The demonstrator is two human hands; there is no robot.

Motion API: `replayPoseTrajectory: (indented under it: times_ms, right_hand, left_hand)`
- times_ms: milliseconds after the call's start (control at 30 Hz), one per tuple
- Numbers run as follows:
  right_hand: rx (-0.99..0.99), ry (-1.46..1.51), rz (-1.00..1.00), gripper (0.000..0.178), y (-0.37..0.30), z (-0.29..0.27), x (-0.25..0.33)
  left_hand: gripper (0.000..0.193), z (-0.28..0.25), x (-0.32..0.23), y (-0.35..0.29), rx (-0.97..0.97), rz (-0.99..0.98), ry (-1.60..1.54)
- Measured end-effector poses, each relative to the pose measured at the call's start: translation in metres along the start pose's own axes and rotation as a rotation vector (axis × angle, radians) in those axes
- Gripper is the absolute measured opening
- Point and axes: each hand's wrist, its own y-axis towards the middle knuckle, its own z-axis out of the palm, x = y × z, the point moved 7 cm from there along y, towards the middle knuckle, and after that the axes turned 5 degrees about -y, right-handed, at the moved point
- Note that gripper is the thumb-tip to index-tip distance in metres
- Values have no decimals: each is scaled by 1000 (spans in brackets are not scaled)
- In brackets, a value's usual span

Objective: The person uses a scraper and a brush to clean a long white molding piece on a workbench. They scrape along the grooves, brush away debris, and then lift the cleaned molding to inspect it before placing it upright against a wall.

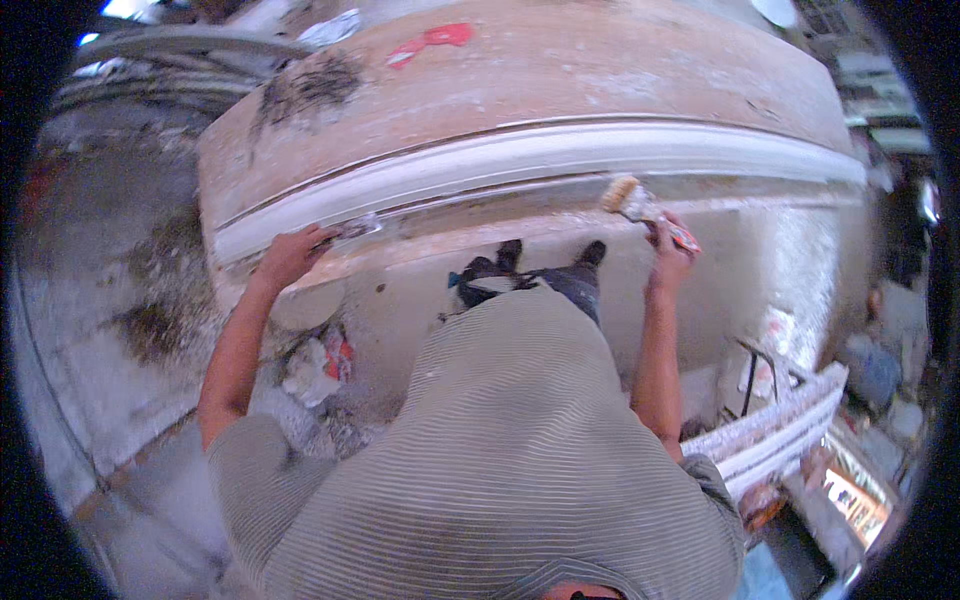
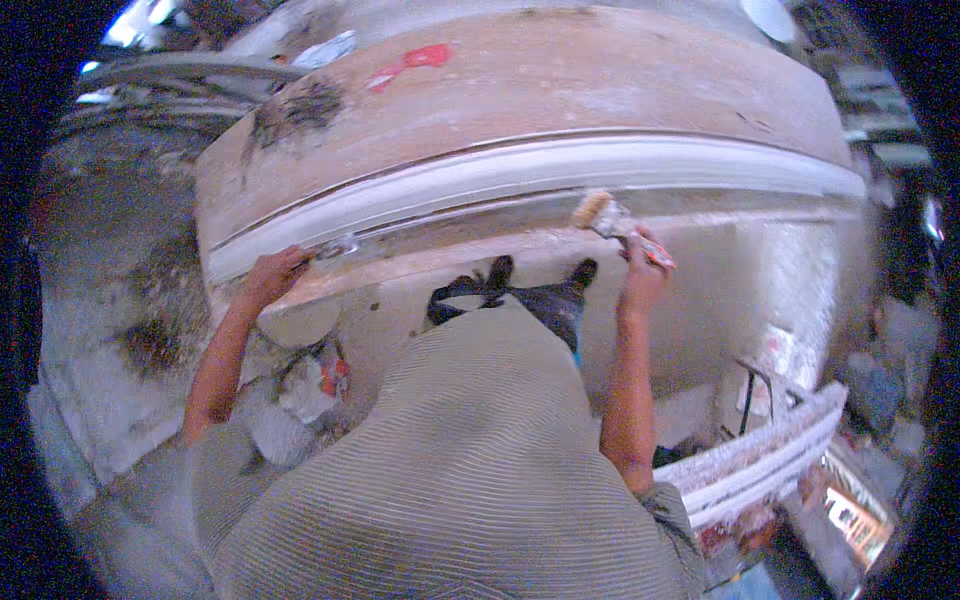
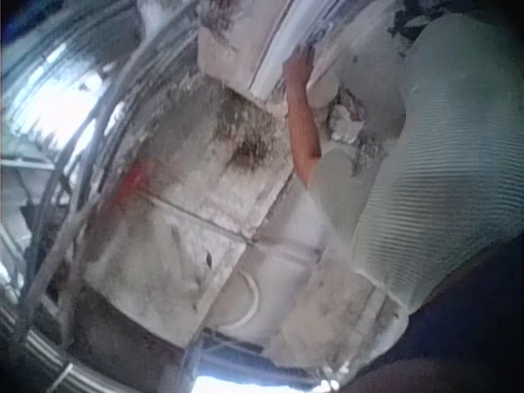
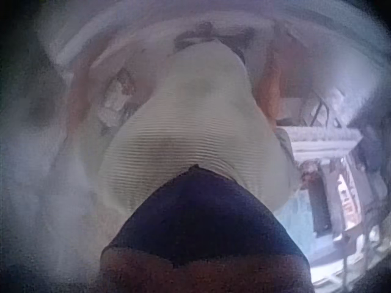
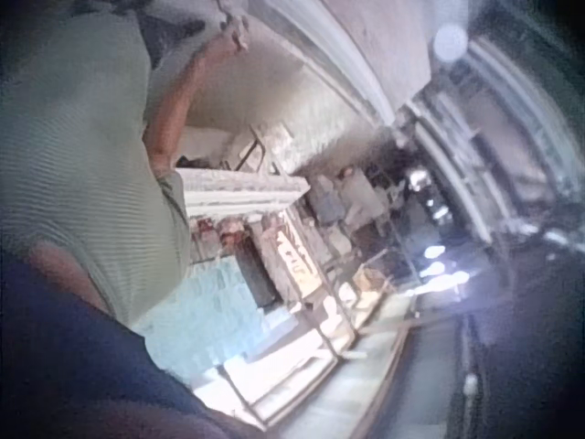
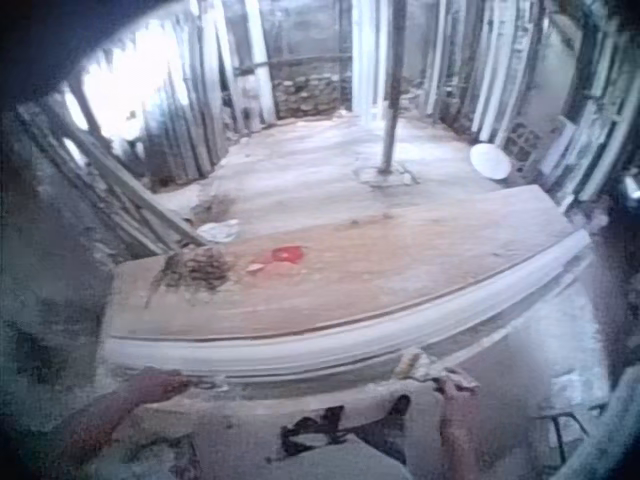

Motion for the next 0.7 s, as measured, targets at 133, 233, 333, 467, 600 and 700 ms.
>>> replayPoseTrajectory:
  times_ms: [133,233,333,467,600,700]
  right_hand:
    - [-82,43,31,23,-4,-12,-1]
    - [-118,16,-35,23,-10,-20,16]
    - [-140,6,-25,22,-15,-38,11]
    - [-187,26,53,22,-23,-58,-2]
    - [-239,29,72,22,-28,-79,-24]
    - [-224,-2,106,23,-33,-80,-27]
  left_hand:
    - [33,-14,-9,2,-48,32,-118]
    - [33,7,6,5,-258,198,-369]
    - [35,41,34,33,-200,52,-718]
    - [37,52,2,66,45,-195,-893]
    - [39,43,-20,81,119,-170,-901]
    - [40,57,-6,71,145,-210,-852]
